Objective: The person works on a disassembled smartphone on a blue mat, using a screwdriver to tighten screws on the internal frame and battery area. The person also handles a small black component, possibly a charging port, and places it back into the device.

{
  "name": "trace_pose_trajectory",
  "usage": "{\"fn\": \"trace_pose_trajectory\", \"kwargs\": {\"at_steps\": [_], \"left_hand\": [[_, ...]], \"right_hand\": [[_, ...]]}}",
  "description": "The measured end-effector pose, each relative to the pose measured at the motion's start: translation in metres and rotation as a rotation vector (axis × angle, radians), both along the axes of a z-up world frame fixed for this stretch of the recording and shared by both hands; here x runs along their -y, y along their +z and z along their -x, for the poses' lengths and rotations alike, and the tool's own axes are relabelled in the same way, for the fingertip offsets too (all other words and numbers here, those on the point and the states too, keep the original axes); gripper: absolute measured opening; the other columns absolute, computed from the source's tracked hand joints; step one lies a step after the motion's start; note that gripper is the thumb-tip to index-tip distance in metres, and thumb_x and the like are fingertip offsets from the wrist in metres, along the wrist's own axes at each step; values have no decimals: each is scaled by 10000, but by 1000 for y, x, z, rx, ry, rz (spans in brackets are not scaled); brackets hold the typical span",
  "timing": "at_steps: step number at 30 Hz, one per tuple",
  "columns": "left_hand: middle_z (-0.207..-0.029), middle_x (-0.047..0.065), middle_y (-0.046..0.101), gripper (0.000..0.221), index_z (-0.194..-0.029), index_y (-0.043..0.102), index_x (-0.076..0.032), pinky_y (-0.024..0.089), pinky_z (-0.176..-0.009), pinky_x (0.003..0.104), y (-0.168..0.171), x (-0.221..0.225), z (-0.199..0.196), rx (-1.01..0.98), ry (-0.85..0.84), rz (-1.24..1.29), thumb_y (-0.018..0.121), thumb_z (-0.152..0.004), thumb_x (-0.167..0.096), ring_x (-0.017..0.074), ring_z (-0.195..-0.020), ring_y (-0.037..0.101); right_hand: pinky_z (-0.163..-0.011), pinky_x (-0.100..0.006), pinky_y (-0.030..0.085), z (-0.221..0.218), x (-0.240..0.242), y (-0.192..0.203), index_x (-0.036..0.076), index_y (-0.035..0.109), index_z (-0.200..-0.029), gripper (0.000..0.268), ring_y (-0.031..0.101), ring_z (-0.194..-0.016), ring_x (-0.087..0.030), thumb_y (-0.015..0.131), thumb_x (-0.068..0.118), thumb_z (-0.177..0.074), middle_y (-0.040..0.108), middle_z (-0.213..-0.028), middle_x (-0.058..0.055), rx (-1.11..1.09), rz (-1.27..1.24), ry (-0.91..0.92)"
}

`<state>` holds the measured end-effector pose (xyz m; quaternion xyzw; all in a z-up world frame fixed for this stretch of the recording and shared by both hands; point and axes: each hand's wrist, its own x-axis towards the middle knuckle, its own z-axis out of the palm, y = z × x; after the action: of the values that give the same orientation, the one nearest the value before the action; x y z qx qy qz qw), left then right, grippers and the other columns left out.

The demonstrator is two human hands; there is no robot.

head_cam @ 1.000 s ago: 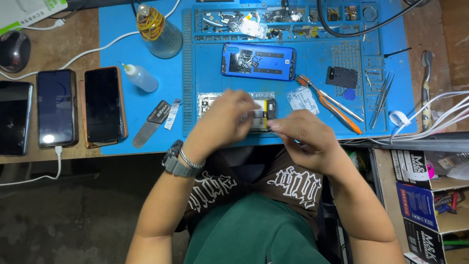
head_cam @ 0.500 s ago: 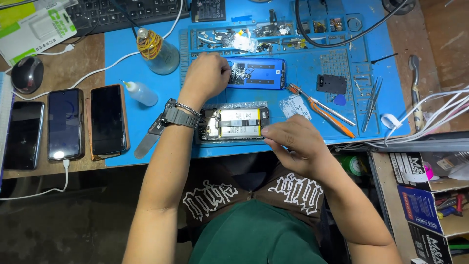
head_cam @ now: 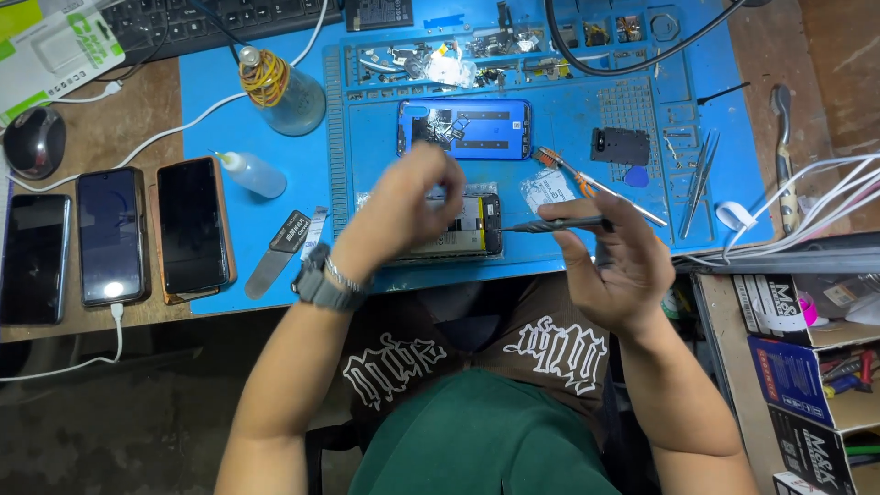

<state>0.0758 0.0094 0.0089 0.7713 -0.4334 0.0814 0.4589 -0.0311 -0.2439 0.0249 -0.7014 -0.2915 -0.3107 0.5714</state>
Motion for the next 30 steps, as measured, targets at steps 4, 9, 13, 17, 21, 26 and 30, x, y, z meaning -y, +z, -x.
{"fn": "trace_pose_trajectory", "kwargs": {"at_steps": [4,9,13,17,21,26,30], "left_hand": [[-924,126,650,158,-1030,678,-43,582,-819,387,15,13,46,-85,-47,41,669,-906,54,294,-903,683],[-934,80,644,248,-1115,664,-90,591,-796,384,17,18,55,-95,-37,113,724,-905,26,278,-881,682],[-922,82,651,251,-1117,666,-81,595,-778,391,19,17,54,-84,-34,90,722,-902,36,282,-867,684],[-907,69,651,258,-1126,662,-97,599,-767,387,18,18,55,-104,-29,84,725,-907,25,281,-855,686],[-877,81,655,279,-1133,666,-85,600,-751,388,17,19,58,-117,-28,52,731,-892,40,282,-823,690],[-884,87,657,306,-1166,656,-79,600,-745,400,4,23,63,-122,-31,17,739,-891,28,290,-834,690],[-1043,92,638,387,-1171,667,-76,539,-794,397,5,19,67,48,54,-281,837,-834,-160,276,-949,621]], "right_hand": [[-793,-570,659,2,0,8,-123,342,-1429,559,746,-925,-483,607,-150,-938,680,-1017,-365,48,-3,15],[-808,-557,636,0,-6,11,-152,407,-1398,510,734,-892,-472,623,-167,-936,670,-983,-356,73,40,40],[-798,-561,637,3,-7,15,-164,423,-1384,491,738,-886,-476,621,-172,-935,672,-980,-357,70,54,24],[-790,-542,642,6,-8,16,-144,433,-1384,490,738,-896,-452,629,-174,-936,676,-999,-348,46,63,2],[-779,-523,659,9,-11,18,-123,453,-1352,446,743,-923,-431,621,-169,-941,689,-1028,-317,-1,63,9],[-768,-546,644,14,-12,12,-135,495,-1312,419,746,-904,-466,651,-167,-925,700,-998,-327,-36,113,-28],[-783,-513,641,14,-7,2,-148,560,-1301,383,752,-905,-457,672,-141,-934,717,-988,-293,-87,171,-98]]}}
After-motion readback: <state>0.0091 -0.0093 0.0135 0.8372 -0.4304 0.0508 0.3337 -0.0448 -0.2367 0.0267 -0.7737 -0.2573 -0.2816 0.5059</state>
